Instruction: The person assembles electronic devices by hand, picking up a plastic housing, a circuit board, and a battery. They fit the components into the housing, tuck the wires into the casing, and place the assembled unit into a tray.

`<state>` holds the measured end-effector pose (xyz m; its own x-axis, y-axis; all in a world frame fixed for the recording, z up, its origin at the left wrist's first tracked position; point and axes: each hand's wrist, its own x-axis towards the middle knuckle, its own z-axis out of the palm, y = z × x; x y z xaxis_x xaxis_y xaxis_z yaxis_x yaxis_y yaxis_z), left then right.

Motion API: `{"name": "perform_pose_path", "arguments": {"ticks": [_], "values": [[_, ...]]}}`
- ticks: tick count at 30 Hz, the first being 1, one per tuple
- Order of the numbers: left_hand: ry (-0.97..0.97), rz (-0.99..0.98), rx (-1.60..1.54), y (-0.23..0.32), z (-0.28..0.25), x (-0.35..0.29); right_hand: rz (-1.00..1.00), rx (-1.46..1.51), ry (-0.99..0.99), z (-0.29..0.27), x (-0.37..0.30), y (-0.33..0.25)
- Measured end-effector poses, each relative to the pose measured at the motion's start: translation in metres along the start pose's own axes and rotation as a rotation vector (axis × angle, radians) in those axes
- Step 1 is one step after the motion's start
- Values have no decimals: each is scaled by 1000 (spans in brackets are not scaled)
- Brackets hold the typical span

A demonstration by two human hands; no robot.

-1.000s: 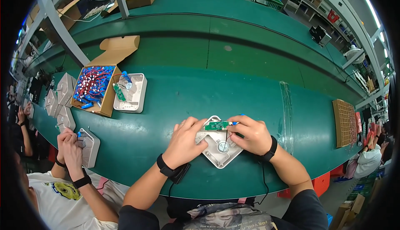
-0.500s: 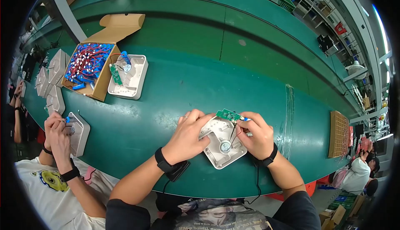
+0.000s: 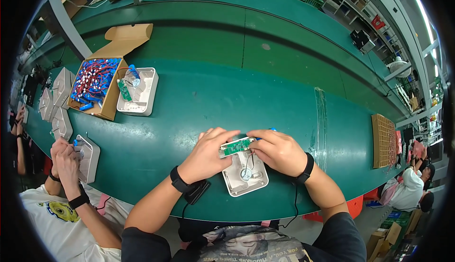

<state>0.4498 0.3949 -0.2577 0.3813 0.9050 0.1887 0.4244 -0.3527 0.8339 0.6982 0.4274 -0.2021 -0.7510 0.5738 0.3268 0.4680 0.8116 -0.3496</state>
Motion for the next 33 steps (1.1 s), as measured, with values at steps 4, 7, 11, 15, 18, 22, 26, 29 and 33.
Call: {"name": "perform_pose_path", "arguments": {"ticks": [4,7,11,15,18,22,26,29,33], "values": [[14,-23,-63,9,-6,5,34,43,-7,3,-3,-5],[52,49,-26,7,-4,3,63,61,4,5,-6,-6],[61,118,33,7,-1,0,154,77,-63,0,-8,-10],[69,235,85,7,3,1,136,-44,-73,9,-14,-14],[76,269,158,9,2,-2,107,-79,-74,9,-14,-13],[84,304,221,10,3,-4,109,-86,-62,12,-15,-13],[84,314,229,10,3,-4,142,-68,-71,11,-15,-14],[80,307,235,11,3,-4,157,-73,-82,9,-14,-18],[74,285,243,10,3,-3,151,-71,-79,11,-15,-15]]}}
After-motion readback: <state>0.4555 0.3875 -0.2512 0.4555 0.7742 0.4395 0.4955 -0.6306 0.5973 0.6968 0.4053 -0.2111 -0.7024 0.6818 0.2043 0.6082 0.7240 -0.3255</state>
